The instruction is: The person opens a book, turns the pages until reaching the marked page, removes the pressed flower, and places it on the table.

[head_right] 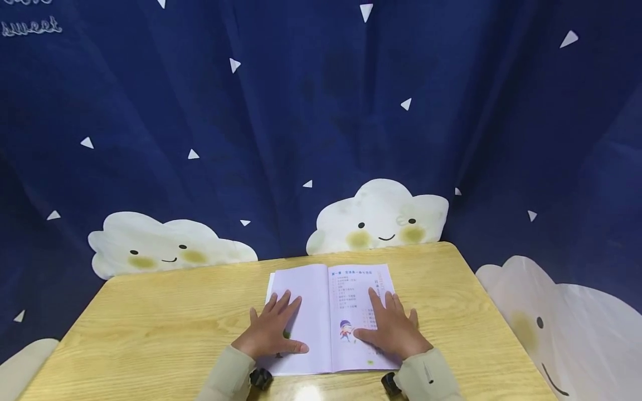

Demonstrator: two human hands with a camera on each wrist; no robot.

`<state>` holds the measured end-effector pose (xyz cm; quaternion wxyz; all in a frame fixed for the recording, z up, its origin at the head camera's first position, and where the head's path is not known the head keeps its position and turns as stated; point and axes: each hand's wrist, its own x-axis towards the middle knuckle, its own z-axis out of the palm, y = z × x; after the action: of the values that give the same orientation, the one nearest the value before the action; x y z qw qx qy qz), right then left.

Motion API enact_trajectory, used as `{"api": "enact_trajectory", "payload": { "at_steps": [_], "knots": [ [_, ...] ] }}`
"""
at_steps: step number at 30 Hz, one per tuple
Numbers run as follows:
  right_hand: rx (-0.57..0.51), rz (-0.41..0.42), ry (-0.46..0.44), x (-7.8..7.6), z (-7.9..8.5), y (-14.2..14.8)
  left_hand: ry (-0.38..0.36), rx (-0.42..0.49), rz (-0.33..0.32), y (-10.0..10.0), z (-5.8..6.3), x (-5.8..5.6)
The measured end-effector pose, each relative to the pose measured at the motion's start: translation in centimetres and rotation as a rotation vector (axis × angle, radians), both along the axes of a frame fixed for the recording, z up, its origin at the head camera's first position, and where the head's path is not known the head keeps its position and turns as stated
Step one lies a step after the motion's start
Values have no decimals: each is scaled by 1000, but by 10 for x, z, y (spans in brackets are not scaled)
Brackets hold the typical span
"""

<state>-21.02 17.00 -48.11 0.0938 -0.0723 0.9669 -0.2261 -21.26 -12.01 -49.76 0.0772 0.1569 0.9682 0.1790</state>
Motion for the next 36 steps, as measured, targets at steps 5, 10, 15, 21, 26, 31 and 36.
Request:
{"api": "enact_trajectory", "payload": {
  "at_steps": [5, 10, 15, 21, 26, 31, 36],
  "knots": [
    [-2, -19, 6, -1, -1, 2, 21, -5, -13, 2, 1, -3],
    [3, -22, 5, -1, -1, 2, 12, -16, -20, 3, 1, -3],
    [11, -18, 35, -3, 1, 3, 37, -23, -22, 4, 4, -5],
    [11, -15, 51, -5, 4, 5, 32, -26, -25, 6, 8, -7],
    [-44, -15, 40, -8, 4, 6, 39, -26, -20, 6, 9, -8],
    [-139, 24, 11, -6, 3, 11, 26, -33, -9, 4, 3, -4],
    [-283, 39, -69, -1, 3, 16, 14, -35, -5, 2, -3, 2]
  ]
}}
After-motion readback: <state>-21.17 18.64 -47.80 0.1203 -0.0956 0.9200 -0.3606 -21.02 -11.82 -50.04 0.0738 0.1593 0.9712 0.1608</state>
